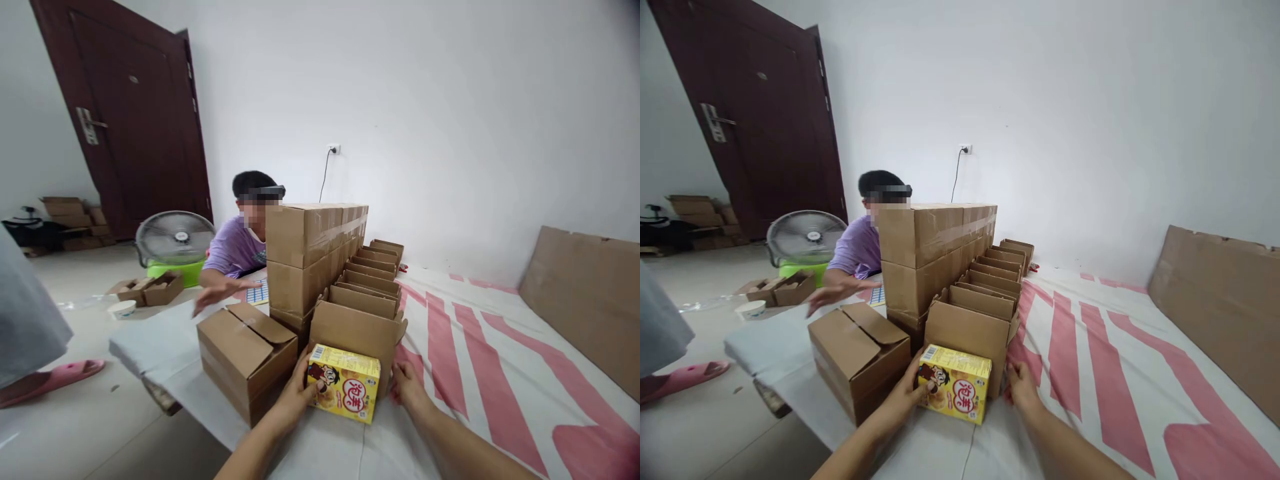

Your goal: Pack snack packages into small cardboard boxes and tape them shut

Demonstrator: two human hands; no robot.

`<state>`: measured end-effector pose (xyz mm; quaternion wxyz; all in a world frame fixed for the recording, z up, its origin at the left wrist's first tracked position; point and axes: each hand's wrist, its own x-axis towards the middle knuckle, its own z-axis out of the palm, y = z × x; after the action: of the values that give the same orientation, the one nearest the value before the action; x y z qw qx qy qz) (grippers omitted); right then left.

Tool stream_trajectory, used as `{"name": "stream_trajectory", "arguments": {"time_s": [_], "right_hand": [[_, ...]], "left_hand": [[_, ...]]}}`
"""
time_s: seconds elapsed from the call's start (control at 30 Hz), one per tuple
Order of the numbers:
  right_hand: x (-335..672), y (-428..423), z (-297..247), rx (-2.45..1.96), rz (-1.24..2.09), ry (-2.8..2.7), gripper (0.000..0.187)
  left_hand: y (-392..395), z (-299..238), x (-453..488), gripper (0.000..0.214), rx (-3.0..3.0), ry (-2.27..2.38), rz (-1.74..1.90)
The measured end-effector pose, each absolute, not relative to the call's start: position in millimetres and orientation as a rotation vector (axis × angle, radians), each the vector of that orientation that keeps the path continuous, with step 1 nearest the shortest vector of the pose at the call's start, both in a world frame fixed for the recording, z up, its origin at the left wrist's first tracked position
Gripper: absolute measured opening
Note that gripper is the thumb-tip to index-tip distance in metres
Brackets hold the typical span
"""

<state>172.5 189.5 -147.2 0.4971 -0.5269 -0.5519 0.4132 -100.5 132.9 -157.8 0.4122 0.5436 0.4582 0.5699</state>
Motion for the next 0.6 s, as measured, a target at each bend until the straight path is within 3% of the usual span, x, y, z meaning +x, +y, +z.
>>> {"name": "stream_trajectory", "arguments": {"time_s": [0.23,0.5,0.6], "right_hand": [[173.8,130.1,-131.2,-1.238,1.028,-1.450,0.050],[129.1,80.6,-101.3,-0.869,0.975,-1.914,0.025],[88.0,74.3,-93.9,-0.818,0.974,-2.053,0.051]], "left_hand": [[122.0,-162.7,-82.3,0.072,1.330,1.521,1.492],[76.3,-182.4,-73.6,0.061,1.447,1.701,1.587],[52.4,-191.3,-76.3,0.053,1.459,1.721,1.645]]}}
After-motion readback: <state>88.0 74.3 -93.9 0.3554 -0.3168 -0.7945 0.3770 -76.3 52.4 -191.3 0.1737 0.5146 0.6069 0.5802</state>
